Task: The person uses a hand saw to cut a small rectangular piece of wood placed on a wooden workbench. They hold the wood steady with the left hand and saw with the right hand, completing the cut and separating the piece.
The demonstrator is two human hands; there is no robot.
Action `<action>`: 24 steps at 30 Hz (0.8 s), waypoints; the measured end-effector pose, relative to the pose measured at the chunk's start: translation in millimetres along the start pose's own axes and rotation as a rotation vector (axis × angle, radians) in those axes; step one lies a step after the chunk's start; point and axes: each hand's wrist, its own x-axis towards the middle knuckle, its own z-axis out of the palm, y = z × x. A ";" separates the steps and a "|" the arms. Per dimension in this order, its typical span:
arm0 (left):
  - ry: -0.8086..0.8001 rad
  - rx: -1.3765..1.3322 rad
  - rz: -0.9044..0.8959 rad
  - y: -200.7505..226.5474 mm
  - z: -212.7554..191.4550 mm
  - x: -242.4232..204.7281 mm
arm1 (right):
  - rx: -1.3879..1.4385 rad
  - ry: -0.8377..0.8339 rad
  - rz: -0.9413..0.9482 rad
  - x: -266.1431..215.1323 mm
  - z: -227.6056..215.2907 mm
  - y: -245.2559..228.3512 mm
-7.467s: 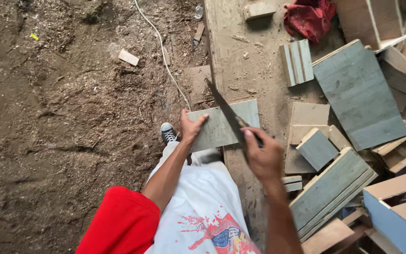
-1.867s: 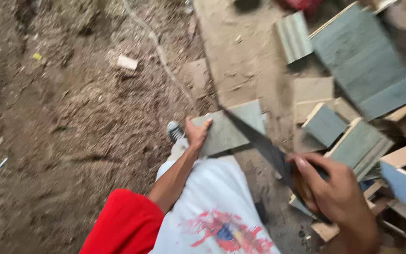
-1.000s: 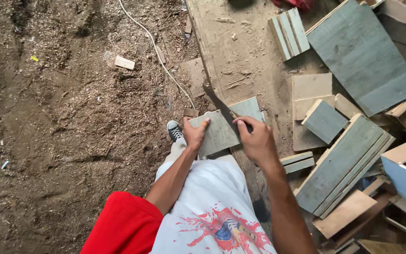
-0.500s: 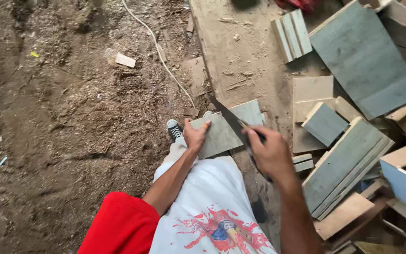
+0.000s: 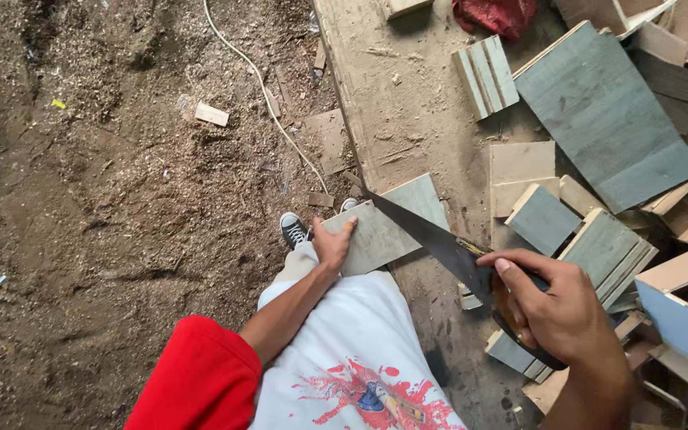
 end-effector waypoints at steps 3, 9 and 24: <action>-0.131 -0.011 0.011 -6.7 -12.6 6.6 | 0.000 -0.016 -0.029 -4.6 10.6 -8.5; -0.272 0.271 0.393 -0.4 -36.0 58.3 | 0.048 0.013 0.041 0.2 -1.6 1.5; -0.423 0.477 0.253 37.4 -31.6 35.1 | -0.378 0.084 -0.399 141.4 130.8 29.9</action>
